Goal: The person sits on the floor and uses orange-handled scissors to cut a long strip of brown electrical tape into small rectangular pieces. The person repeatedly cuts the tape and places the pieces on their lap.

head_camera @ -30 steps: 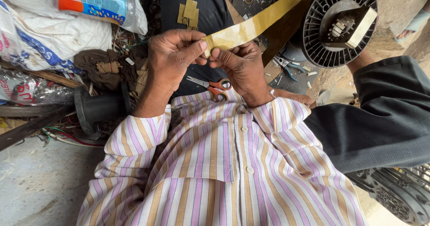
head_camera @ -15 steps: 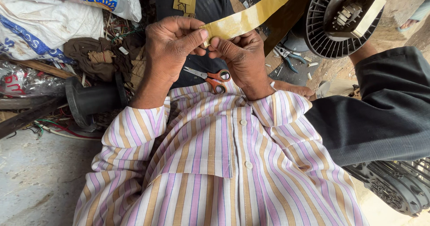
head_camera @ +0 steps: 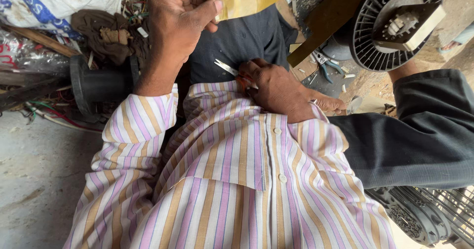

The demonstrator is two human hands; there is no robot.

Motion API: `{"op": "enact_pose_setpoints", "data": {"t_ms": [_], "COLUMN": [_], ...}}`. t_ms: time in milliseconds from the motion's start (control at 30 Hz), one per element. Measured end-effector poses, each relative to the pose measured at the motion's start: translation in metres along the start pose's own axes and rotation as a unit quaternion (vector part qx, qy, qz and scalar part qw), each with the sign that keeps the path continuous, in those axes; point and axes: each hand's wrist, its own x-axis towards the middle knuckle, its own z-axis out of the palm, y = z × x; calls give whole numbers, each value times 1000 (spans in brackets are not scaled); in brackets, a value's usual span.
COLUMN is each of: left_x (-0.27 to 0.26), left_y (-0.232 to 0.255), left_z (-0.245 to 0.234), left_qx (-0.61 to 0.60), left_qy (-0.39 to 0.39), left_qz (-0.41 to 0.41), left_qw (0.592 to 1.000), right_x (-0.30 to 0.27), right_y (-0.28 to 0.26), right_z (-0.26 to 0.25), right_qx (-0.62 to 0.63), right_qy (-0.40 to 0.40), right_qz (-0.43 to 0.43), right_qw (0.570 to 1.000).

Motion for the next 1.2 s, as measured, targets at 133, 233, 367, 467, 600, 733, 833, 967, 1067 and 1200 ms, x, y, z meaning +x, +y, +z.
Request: {"op": "enact_pose_setpoints", "data": {"t_ms": [133, 233, 367, 467, 600, 733, 833, 967, 1067, 1200], "left_x": [3, 2, 9, 3, 1, 2, 1, 5, 3, 2], "left_y": [0, 1, 1, 0, 2, 3, 4, 6, 5, 3], "left_z": [1, -3, -3, -4, 4, 10, 13, 15, 15, 14], "left_qx": [-4, 6, -23, -43, -49, -60, -67, -85, -78, -82], "left_qy": [-5, -13, -30, -37, -39, -34, -22, -18, -19, -31], "left_qz": [8, -5, -16, -35, -55, -67, -102, -98, -95, -87], "left_qw": [1000, 1000, 999, 998, 997, 995, 992, 991, 992, 992], "right_x": [-2, 2, 15, 20, 23, 25, 25, 24, 21, 20], "right_y": [10, 23, 39, 42, 43, 40, 37, 36, 36, 35], "right_z": [1, 4, 5, 9, 8, 11, 12, 10, 12, 12], "right_qx": [133, 461, 618, 627, 632, 630, 631, 641, 639, 592], "right_qy": [19, -3, -57, -38, -28, -20, -15, -8, -2, 16], "right_qz": [31, -34, -126, -120, -101, -101, -90, -106, -93, -90], "right_qw": [990, 886, 774, 769, 768, 770, 771, 760, 764, 801]}}
